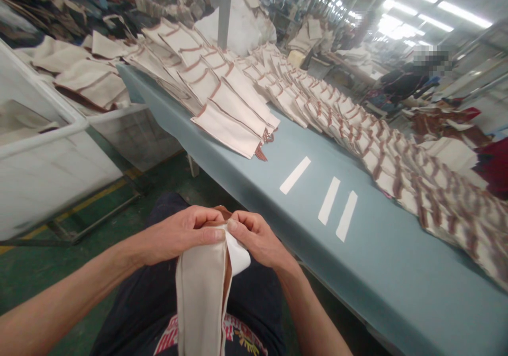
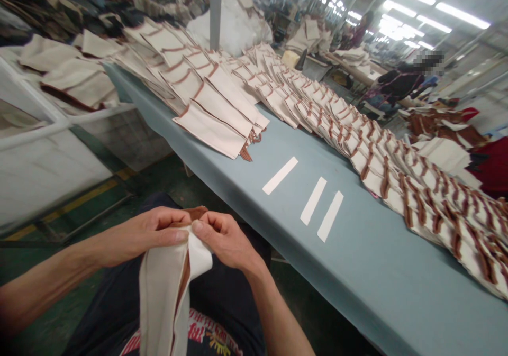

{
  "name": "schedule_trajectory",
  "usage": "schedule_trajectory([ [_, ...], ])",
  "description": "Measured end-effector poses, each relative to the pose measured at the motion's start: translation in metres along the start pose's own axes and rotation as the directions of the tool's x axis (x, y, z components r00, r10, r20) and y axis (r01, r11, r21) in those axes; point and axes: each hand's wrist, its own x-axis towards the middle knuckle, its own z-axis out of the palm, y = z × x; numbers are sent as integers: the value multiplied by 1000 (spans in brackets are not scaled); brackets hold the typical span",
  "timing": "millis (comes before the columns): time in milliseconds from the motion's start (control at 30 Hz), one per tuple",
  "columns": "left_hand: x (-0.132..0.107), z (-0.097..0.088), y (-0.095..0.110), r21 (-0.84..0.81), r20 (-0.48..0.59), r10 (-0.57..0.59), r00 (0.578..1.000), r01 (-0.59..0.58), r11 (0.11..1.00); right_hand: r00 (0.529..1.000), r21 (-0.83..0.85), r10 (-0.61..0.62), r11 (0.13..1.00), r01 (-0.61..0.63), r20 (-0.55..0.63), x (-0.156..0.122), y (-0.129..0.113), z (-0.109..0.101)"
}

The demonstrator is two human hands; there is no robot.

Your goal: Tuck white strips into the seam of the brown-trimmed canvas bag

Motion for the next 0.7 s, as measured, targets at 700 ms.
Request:
schedule_trajectory([
  [700,8,2,-3,-128,-34,-110,993,104,986,996,98,89,991,-88,2,4,17,-4],
])
